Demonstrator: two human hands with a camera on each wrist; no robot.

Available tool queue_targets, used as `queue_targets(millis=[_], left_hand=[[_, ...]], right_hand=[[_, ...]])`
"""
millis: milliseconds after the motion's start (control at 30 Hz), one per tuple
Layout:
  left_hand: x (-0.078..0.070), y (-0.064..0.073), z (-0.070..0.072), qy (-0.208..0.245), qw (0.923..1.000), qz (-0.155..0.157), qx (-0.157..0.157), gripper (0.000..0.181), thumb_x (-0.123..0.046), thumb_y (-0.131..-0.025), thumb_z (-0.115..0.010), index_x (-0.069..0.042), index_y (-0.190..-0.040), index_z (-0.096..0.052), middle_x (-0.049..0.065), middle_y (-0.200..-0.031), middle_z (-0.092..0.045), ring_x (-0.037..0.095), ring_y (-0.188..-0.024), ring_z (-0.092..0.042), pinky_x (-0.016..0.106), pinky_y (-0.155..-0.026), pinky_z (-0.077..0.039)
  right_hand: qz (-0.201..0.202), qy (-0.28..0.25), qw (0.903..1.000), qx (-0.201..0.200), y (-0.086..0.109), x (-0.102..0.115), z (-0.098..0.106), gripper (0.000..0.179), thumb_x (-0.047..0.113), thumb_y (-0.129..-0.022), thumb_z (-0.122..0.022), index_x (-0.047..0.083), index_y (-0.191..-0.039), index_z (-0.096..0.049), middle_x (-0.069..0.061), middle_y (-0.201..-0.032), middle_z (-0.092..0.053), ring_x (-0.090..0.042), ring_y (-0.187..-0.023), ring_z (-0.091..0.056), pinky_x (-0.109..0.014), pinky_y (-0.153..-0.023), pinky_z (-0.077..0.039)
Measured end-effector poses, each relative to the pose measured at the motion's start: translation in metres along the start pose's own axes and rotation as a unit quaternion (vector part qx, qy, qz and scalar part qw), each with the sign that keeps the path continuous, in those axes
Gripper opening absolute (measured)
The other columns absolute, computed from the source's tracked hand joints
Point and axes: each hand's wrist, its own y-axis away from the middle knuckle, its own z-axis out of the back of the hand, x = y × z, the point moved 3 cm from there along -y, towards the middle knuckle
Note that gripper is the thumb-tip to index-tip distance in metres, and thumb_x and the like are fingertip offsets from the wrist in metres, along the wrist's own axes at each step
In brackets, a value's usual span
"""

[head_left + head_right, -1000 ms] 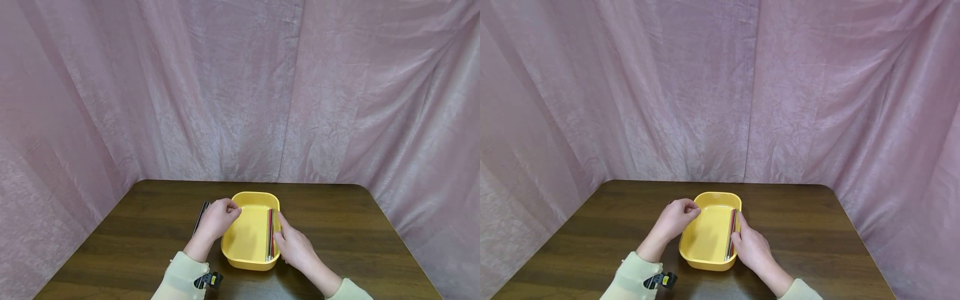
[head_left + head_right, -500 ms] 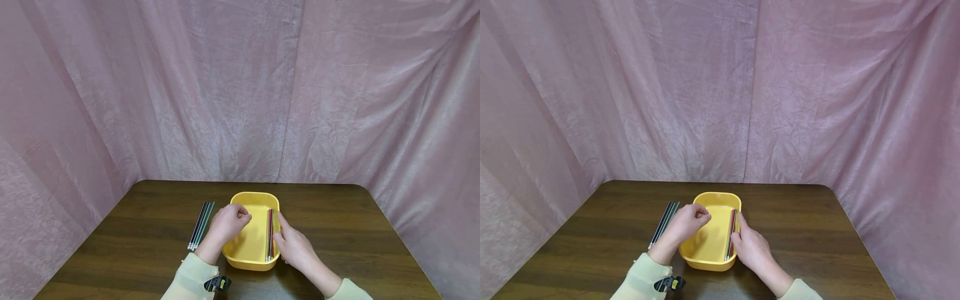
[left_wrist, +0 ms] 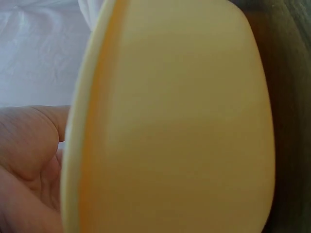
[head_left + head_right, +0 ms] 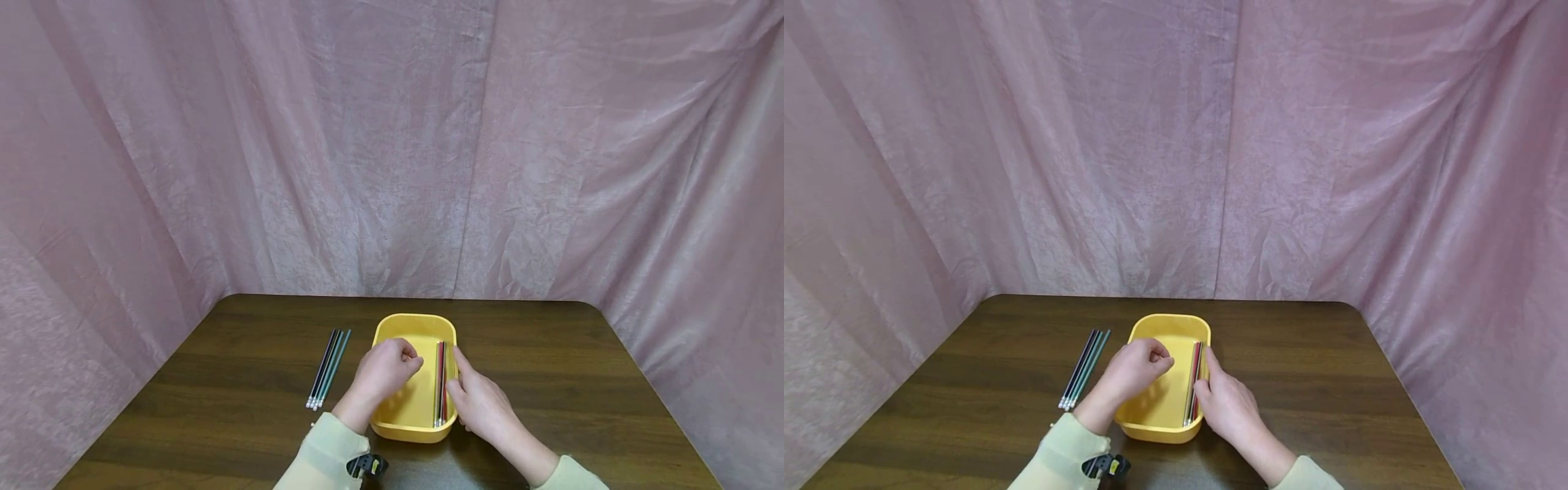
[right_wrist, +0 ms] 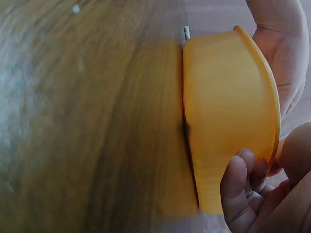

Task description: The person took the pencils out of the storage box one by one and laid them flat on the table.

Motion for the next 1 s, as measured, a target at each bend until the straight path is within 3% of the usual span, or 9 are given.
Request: queue_targets(millis=[133,267,600,1000], left_hand=[[0.025,-0.014,-0.026,-0.014,0.9999,-0.002,0.003,0.019,-0.033,-0.101,-0.076,-0.015,-0.094,-0.077,-0.004,-0.082,-0.068,0.014,-0.064,-0.058,0.04,-0.065,-0.05],[0.031,-0.016,-0.037,-0.016,0.9998,-0.007,0.004,0.021,-0.035,-0.101,-0.076,-0.017,-0.091,-0.077,-0.006,-0.079,-0.066,0.013,-0.063,-0.055,0.038,-0.06,-0.048],[0.023,-0.015,-0.047,-0.032,0.9989,0.016,0.028,0.021,-0.033,-0.097,-0.079,-0.021,-0.082,-0.074,-0.008,-0.076,-0.064,0.013,-0.062,-0.053,0.034,-0.057,-0.047],[0.033,-0.022,-0.073,-0.075,0.9967,0.019,0.024,0.025,-0.043,-0.091,-0.083,-0.033,-0.073,-0.069,-0.019,-0.074,-0.061,0.007,-0.06,-0.053,0.032,-0.057,-0.045]], right_hand=[[-0.003,0.001,1.0,0.001,0.0,-0.001,0.0,0.071,0.012,-0.105,-0.055,0.007,-0.172,-0.033,0.004,-0.07,-0.058,-0.017,-0.047,-0.058,-0.037,-0.053,-0.048],[-0.005,0.005,1.0,0.0,0.0,-0.001,0.0,0.071,0.013,-0.105,-0.054,0.008,-0.173,-0.033,0.005,-0.069,-0.058,-0.017,-0.046,-0.058,-0.037,-0.055,-0.048],[-0.002,0.008,1.0,-0.001,-0.001,-0.001,0.0,0.071,0.012,-0.105,-0.053,0.008,-0.173,-0.033,0.006,-0.068,-0.058,-0.016,-0.046,-0.058,-0.037,-0.055,-0.047],[0.001,0.008,1.0,0.0,-0.001,-0.001,0.0,0.071,0.012,-0.104,-0.053,0.007,-0.172,-0.034,0.005,-0.069,-0.057,-0.016,-0.046,-0.058,-0.036,-0.054,-0.047]])
